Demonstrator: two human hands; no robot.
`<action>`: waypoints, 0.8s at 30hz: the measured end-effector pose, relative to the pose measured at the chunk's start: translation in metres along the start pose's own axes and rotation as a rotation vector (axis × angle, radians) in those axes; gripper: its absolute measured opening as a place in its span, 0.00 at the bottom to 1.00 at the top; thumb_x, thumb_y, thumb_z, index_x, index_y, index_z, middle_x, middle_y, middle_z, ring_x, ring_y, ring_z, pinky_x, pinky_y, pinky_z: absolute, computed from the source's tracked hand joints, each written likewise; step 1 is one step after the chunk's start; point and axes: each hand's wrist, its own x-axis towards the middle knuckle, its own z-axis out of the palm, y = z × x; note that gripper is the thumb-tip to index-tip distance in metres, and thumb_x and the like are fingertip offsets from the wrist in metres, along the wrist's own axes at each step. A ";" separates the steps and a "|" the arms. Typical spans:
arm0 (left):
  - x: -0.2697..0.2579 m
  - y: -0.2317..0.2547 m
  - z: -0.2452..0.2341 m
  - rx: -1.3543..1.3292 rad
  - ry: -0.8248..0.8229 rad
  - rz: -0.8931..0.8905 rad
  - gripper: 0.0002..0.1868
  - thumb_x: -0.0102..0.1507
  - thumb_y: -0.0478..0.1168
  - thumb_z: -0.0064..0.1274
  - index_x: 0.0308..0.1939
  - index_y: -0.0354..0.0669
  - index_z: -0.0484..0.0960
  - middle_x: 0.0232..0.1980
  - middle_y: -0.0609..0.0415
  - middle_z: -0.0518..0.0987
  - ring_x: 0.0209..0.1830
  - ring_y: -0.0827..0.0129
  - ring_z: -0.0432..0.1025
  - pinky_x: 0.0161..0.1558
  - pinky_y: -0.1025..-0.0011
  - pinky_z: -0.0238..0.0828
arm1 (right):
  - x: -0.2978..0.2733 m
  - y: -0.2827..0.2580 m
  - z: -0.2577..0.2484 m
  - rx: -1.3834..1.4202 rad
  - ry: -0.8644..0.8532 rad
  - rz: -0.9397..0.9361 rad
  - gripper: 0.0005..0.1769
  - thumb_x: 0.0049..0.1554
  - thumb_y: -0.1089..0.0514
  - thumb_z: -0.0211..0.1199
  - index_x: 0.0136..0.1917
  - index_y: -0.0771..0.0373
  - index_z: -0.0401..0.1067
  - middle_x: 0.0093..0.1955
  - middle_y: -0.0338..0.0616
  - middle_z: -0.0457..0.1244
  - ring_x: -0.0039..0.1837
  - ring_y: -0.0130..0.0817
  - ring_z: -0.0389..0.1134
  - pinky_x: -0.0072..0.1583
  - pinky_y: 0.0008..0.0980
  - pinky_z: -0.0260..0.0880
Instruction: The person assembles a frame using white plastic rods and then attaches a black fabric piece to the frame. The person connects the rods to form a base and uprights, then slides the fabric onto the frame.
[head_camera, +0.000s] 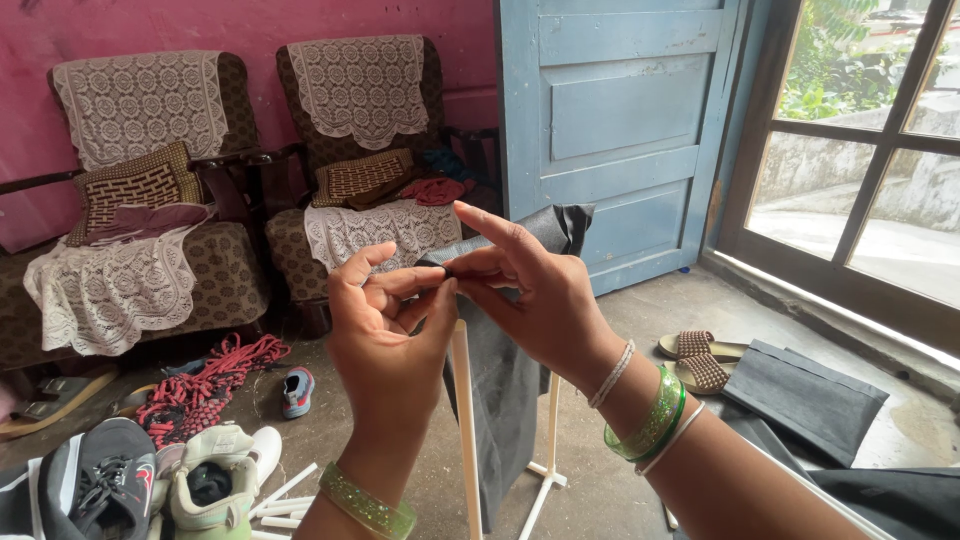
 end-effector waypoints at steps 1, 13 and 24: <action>-0.001 0.000 0.000 -0.015 0.006 -0.008 0.28 0.63 0.27 0.59 0.63 0.34 0.62 0.48 0.45 0.82 0.50 0.69 0.79 0.56 0.72 0.81 | 0.000 0.000 0.000 -0.010 -0.005 -0.005 0.37 0.60 0.64 0.69 0.78 0.57 0.57 0.55 0.43 0.73 0.59 0.32 0.77 0.60 0.30 0.77; -0.003 0.001 0.005 0.023 0.050 -0.023 0.26 0.63 0.28 0.59 0.61 0.33 0.62 0.48 0.46 0.83 0.48 0.71 0.79 0.53 0.72 0.81 | -0.001 -0.006 0.000 -0.148 0.003 -0.059 0.39 0.60 0.63 0.69 0.79 0.53 0.56 0.56 0.40 0.73 0.57 0.32 0.77 0.57 0.27 0.81; -0.005 -0.004 0.003 -0.082 0.037 -0.048 0.29 0.62 0.27 0.59 0.60 0.36 0.58 0.48 0.44 0.80 0.46 0.71 0.78 0.50 0.74 0.80 | -0.005 -0.005 0.001 -0.147 -0.001 -0.069 0.40 0.61 0.62 0.69 0.80 0.52 0.54 0.55 0.40 0.73 0.56 0.32 0.78 0.56 0.27 0.81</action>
